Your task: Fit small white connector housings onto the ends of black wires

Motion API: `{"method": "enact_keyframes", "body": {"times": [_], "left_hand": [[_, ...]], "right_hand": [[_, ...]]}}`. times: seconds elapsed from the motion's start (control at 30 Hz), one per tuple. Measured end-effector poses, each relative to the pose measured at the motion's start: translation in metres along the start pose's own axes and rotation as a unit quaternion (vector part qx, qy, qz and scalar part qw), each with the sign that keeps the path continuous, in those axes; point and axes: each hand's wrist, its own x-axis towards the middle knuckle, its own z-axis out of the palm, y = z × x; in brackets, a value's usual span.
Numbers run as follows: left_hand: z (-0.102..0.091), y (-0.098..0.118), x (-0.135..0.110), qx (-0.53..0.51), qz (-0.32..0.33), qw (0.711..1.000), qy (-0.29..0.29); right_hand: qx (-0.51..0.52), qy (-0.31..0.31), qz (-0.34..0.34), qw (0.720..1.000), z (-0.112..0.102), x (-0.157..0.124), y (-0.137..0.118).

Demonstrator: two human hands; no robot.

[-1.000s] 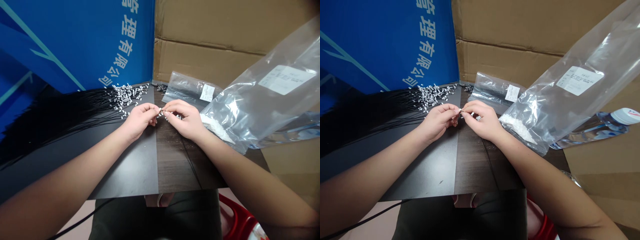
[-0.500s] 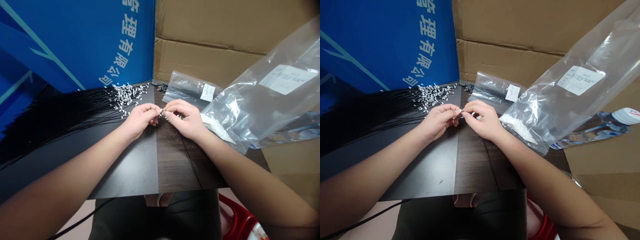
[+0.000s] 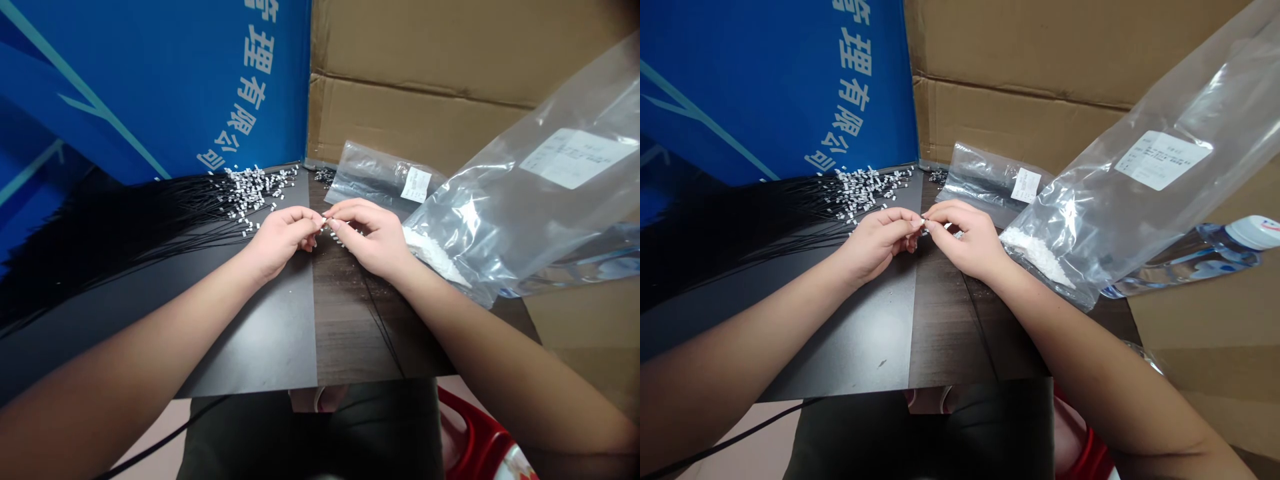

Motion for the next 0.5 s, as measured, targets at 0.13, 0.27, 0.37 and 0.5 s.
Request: {"method": "enact_keyframes", "body": {"times": [0.13,0.27,0.37,0.5], "left_hand": [[0.0001,0.0000,0.0004,-0.002,0.001,1.000,-0.001],[0.0000,0.0005,0.0001,0.001,0.002,1.000,0.004],[-0.0004,0.0005,-0.0001,0.004,-0.001,1.000,0.004],[-0.0011,0.0000,0.0000,0.010,0.002,1.000,0.002]], "right_hand": [[0.001,-0.003,-0.005,1.000,-0.0006,0.0000,-0.0005],[0.004,-0.005,-0.002,1.000,-0.0013,0.0008,-0.0018],[0.005,-0.007,0.007,1.000,-0.0013,0.0012,-0.0024],[0.008,-0.005,0.016,1.000,-0.0004,0.0009,-0.0021]]}}
